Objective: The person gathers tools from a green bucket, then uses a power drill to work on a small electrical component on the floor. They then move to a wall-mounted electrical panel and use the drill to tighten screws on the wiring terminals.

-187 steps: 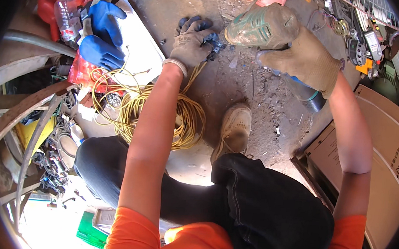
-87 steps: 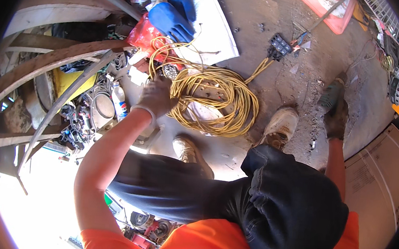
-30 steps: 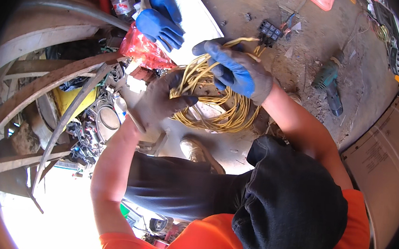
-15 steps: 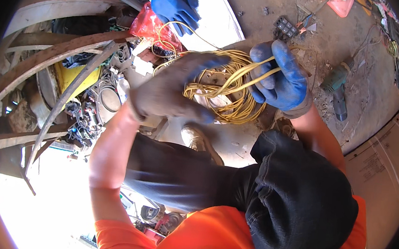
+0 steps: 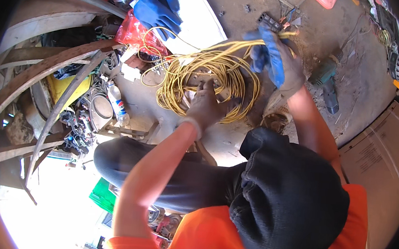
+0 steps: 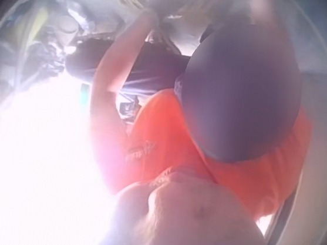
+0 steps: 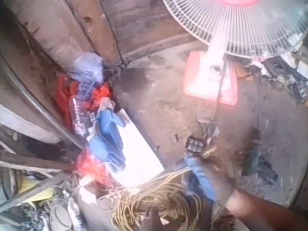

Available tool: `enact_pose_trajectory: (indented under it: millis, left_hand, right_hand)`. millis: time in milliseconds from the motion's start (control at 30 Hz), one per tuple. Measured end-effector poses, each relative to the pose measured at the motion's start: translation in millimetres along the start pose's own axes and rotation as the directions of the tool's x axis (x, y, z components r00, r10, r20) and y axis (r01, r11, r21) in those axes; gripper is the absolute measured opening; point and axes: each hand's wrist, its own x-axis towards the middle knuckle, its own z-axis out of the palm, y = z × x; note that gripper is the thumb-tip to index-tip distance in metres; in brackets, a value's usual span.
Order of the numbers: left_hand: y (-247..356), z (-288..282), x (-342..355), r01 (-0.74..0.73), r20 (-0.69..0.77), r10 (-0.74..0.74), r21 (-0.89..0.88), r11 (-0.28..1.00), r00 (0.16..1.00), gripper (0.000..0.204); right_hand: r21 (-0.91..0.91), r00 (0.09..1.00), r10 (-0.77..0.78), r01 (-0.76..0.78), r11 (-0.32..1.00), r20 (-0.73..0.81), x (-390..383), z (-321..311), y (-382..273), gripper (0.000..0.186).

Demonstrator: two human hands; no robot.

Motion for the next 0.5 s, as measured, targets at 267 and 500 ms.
enact_pose_trajectory:
  millis: [267,500]
  left_hand:
    - [-0.5,67.8,31.3,0.002,-0.07,-0.035,-0.432,0.902,0.997,0.094]
    - [-0.6,70.0,25.2,-0.155,-0.059,0.145,-0.258,0.954,0.988,0.098]
  right_hand:
    - [-0.38,0.993,-0.058,0.015,0.925,-0.103,-36.9,-84.4,85.5,0.035]
    - [-0.147,0.879,0.475,-0.465,0.873,0.047,-48.6,-42.2,87.8,0.039]
